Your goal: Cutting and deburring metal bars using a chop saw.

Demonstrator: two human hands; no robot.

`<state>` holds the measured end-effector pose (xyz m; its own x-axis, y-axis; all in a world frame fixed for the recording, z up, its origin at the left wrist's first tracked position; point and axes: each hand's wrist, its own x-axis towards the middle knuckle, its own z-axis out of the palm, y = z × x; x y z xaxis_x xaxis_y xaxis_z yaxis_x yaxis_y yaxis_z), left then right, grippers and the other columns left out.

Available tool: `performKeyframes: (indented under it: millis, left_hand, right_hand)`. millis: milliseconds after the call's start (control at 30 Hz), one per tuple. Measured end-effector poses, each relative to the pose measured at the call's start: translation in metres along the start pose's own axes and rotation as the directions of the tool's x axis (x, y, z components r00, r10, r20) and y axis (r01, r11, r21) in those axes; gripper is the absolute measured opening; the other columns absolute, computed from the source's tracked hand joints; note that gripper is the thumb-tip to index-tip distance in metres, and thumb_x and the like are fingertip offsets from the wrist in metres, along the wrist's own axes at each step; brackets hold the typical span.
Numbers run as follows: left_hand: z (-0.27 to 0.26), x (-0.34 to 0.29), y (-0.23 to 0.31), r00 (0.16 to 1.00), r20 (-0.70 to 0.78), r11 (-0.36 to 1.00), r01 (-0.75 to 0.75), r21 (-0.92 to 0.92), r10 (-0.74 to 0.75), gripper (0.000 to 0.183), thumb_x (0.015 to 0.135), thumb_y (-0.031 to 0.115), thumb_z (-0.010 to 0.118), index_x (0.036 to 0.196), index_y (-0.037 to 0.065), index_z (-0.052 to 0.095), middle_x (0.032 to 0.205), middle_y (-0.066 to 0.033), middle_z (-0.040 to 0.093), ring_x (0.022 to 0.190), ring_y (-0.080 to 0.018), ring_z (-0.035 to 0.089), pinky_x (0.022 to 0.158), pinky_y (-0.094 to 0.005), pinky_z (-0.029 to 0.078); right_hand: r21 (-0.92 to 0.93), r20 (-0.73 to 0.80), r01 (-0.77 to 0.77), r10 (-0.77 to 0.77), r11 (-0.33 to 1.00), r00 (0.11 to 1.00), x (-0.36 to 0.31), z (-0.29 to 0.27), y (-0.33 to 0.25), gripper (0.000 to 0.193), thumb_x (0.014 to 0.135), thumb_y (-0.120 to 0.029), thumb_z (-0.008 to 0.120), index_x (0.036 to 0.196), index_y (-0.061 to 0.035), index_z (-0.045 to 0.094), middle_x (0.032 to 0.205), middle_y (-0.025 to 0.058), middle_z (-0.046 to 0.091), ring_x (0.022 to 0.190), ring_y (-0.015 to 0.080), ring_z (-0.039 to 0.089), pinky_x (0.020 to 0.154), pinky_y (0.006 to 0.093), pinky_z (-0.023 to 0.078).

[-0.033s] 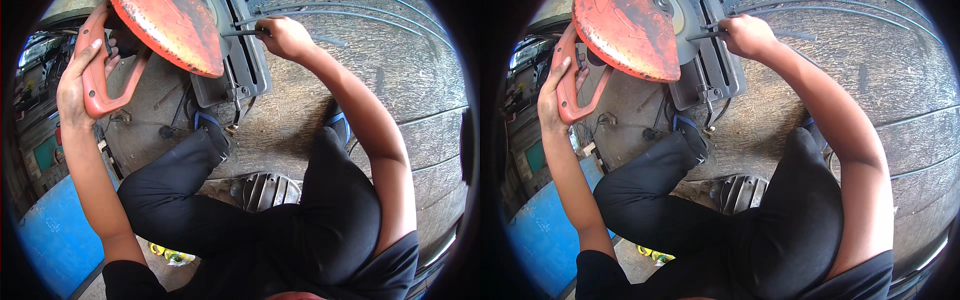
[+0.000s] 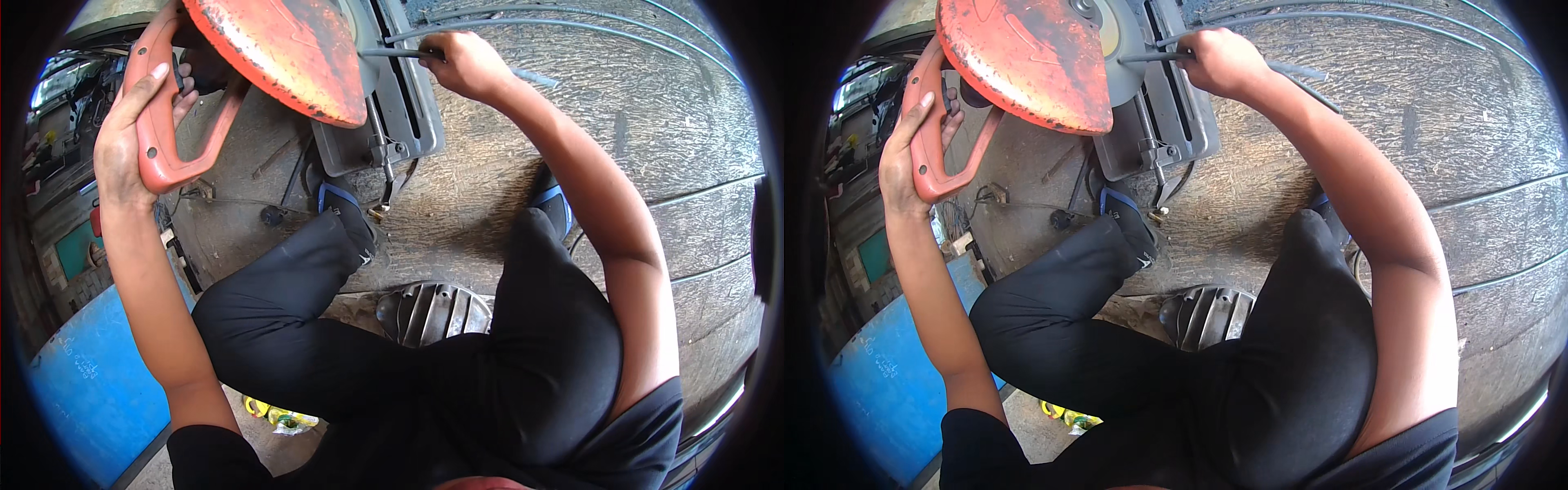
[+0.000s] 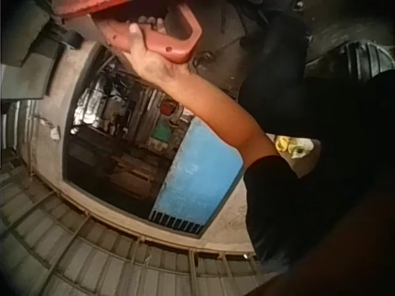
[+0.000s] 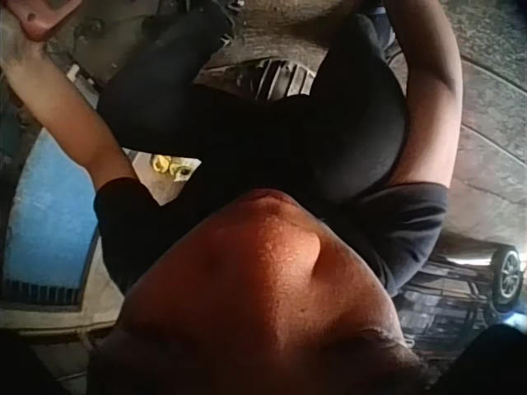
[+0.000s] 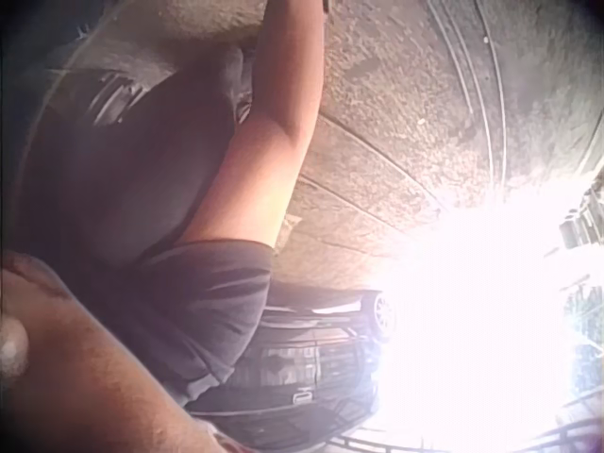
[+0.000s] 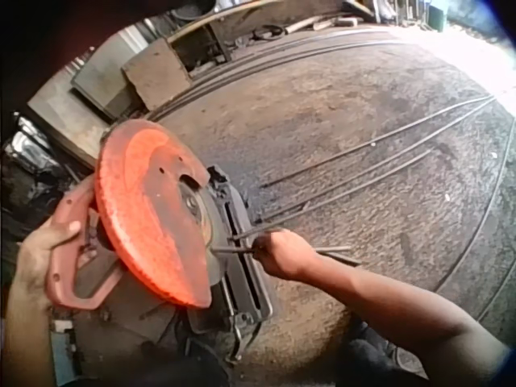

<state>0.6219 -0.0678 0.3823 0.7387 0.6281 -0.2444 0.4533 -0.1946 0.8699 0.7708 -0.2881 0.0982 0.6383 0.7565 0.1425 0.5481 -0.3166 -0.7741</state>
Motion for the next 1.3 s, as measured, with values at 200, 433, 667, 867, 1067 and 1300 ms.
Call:
performKeyframes:
  millis: [200, 433, 667, 867, 1067, 1300]
  left_hand:
    - [-0.003, 0.001, 0.0, 1.0, 0.028, 1.0, 0.0, -0.003, 0.0, 0.049, 0.092, 0.016, 0.06, 0.131, -0.007, 0.043, 0.113, -0.016, 0.057, 0.102, -0.022, 0.058, 0.096, -0.0374, 0.047]
    - [0.0, -0.002, 0.0, 1.0, 0.02, 0.999, 0.008, -0.035, -0.007, 0.052, 0.092, 0.016, 0.06, 0.134, -0.006, 0.04, 0.12, -0.0167, 0.054, 0.109, -0.0225, 0.056, 0.099, -0.0388, 0.045]
    - [0.001, -0.002, 0.001, 1.0, 0.02, 0.999, 0.012, -0.032, -0.012, 0.053, 0.092, 0.016, 0.06, 0.135, -0.006, 0.039, 0.124, -0.0165, 0.053, 0.113, -0.023, 0.054, 0.101, -0.0398, 0.043]
    - [0.003, -0.003, 0.0, 1.0, -0.016, 0.999, -0.008, -0.046, 0.007, 0.049, 0.09, 0.013, 0.061, 0.13, -0.008, 0.043, 0.115, -0.0176, 0.057, 0.104, -0.0242, 0.059, 0.096, -0.0381, 0.048]
    - [0.003, -0.004, 0.001, 1.0, -0.003, 1.0, 0.003, -0.016, -0.003, 0.054, 0.091, 0.017, 0.06, 0.134, -0.008, 0.039, 0.122, -0.0181, 0.053, 0.111, -0.0237, 0.055, 0.102, -0.0401, 0.043]
    - [0.003, -0.003, 0.001, 1.0, -0.006, 1.0, 0.002, -0.009, -0.002, 0.055, 0.091, 0.018, 0.06, 0.134, -0.009, 0.038, 0.121, -0.0191, 0.052, 0.111, -0.0253, 0.054, 0.102, -0.04, 0.043]
  right_hand:
    - [0.357, 0.307, -0.416, 0.316, 0.837, 0.898, -0.013, 0.014, 0.006, 0.028, 0.081, -0.022, 0.068, 0.102, -0.0026, 0.07, 0.082, 0.0157, 0.069, 0.077, 0.0221, 0.065, 0.078, 0.036, 0.05]
    - [0.585, 0.378, -0.369, 0.159, 0.722, 0.912, -0.024, 0.022, 0.005, 0.029, 0.088, -0.013, 0.043, 0.08, 0.0056, 0.064, 0.066, 0.0047, 0.055, 0.056, 0.0129, 0.046, 0.052, 0.0287, 0.037]
    - [0.442, 0.393, -0.416, 0.245, 0.795, 0.886, -0.024, 0.034, -0.003, 0.034, 0.085, -0.019, 0.049, 0.105, 0.0022, 0.067, 0.087, 0.0193, 0.068, 0.082, 0.0269, 0.064, 0.08, 0.0357, 0.048]
    - [0.371, 0.32, -0.328, 0.212, 0.869, 0.923, -0.028, 0.034, -0.006, 0.032, 0.089, -0.018, 0.054, 0.113, -0.0001, 0.064, 0.096, 0.0225, 0.067, 0.093, 0.0338, 0.065, 0.088, 0.0397, 0.048]
    - [0.315, 0.28, -0.257, 0.169, 0.914, 0.945, -0.03, 0.033, -0.01, 0.03, 0.088, -0.016, 0.055, 0.112, -0.0007, 0.064, 0.096, 0.0246, 0.066, 0.094, 0.0394, 0.063, 0.087, 0.0438, 0.049]
    - [0.281, 0.234, -0.196, 0.131, 0.939, 0.963, -0.034, 0.03, -0.015, 0.027, 0.087, -0.015, 0.055, 0.107, -0.0009, 0.065, 0.088, 0.0244, 0.065, 0.088, 0.0407, 0.064, 0.082, 0.045, 0.05]
